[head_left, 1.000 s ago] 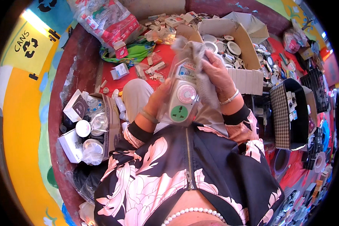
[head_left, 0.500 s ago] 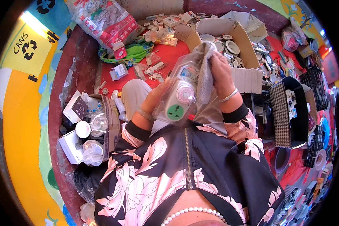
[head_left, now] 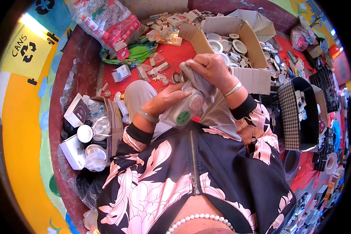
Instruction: The person wipes several objects, including light fixture components and an electrical timer device, using a cloth while sitting on the floor surrounded by boxes and various items.
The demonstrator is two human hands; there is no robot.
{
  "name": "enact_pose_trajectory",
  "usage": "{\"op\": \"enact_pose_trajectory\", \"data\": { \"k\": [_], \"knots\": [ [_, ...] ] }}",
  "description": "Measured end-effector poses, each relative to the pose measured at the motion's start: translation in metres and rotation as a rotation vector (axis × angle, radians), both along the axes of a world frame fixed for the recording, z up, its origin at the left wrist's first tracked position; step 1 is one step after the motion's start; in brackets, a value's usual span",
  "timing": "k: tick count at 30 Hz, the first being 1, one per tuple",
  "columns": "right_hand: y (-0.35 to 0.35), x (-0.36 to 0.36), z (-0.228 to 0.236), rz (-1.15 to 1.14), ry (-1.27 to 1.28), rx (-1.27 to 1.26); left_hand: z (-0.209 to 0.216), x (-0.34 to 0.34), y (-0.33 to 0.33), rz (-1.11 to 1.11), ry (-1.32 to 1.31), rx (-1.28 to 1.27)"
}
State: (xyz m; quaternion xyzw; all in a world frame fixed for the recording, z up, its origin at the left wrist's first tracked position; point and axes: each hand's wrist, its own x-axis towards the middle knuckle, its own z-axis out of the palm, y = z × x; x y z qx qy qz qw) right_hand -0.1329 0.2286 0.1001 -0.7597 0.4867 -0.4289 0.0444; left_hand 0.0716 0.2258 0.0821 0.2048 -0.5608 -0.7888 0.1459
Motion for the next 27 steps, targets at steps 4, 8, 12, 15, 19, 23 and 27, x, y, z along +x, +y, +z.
{"op": "enact_pose_trajectory", "data": {
  "k": [4, 8, 12, 15, 19, 23, 27],
  "knots": [
    [-0.01, -0.011, -0.014, -0.219, -0.159, 0.072, -0.008, 0.003, -0.006, -0.016, -0.064, -0.067],
    [-0.026, -0.075, -0.045, -0.321, -0.774, 0.323, -0.018, 0.018, -0.009, 0.128, 0.235, 0.044],
    [-0.01, -0.079, -0.047, -0.019, -1.522, 0.564, -0.026, 0.031, -0.013, 0.292, 0.286, 0.237],
    [0.0, -0.046, -0.042, 0.172, -1.652, 0.693, -0.022, 0.021, -0.006, 0.341, 0.327, 0.304],
    [0.009, -0.006, -0.028, 0.262, -1.693, 0.684, -0.038, 0.011, -0.009, 0.327, 0.287, 0.292],
    [-0.001, -0.01, -0.038, 0.337, -1.765, 0.724, -0.032, 0.009, -0.007, 0.32, 0.334, 0.312],
    [0.004, -0.015, -0.036, 0.589, -1.737, 0.625, -0.03, 0.013, -0.006, 0.328, 0.383, 0.252]
  ]
}}
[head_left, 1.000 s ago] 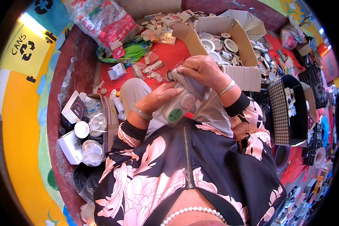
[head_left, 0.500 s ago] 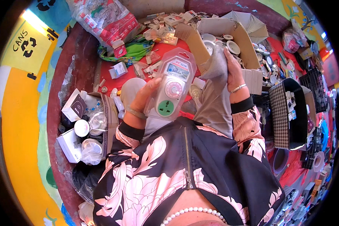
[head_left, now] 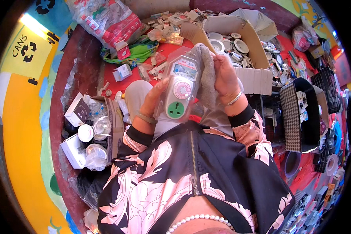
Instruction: The person wipes several objects, including light fixture components and an electrical timer device, using a cloth while sitting on the floor surrounded by boxes and various items.
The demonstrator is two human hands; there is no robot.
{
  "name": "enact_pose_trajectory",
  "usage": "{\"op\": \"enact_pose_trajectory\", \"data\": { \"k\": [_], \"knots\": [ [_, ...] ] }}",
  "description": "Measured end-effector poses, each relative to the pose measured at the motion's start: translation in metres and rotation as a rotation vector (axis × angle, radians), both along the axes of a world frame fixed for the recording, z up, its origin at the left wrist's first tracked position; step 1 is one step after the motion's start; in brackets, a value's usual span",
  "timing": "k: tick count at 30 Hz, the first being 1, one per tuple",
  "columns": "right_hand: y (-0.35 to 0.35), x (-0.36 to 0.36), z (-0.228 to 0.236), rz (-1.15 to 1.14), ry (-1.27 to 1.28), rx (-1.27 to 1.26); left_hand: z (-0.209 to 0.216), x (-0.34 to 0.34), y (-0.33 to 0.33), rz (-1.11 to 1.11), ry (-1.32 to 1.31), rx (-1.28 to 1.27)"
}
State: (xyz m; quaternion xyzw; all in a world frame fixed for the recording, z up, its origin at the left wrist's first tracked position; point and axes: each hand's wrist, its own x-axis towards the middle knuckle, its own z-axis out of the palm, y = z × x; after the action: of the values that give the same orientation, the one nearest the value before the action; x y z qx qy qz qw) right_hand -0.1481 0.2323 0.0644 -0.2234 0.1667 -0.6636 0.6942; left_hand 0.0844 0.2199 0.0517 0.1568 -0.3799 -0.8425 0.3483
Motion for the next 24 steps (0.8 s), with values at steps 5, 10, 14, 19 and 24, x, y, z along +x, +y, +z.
{"op": "enact_pose_trajectory", "data": {
  "k": [5, 10, 14, 19, 24],
  "knots": [
    [0.014, 0.003, 0.012, 0.034, 0.13, -0.071, 0.009, 0.001, 0.003, -0.022, -0.023, 0.029],
    [0.008, 0.01, 0.003, 0.084, 0.139, 0.056, 0.013, -0.006, 0.006, -0.094, -0.102, -0.074],
    [0.004, 0.026, 0.0, -0.03, 0.221, 0.102, 0.009, -0.004, 0.009, -0.083, -0.125, -0.032],
    [-0.016, 0.036, -0.031, -0.512, 0.597, 0.036, -0.007, -0.02, 0.012, -0.025, -0.092, -0.047],
    [-0.025, 0.038, -0.03, -0.763, 0.92, -0.001, -0.01, -0.021, 0.012, 0.017, -0.132, -0.138]
  ]
}}
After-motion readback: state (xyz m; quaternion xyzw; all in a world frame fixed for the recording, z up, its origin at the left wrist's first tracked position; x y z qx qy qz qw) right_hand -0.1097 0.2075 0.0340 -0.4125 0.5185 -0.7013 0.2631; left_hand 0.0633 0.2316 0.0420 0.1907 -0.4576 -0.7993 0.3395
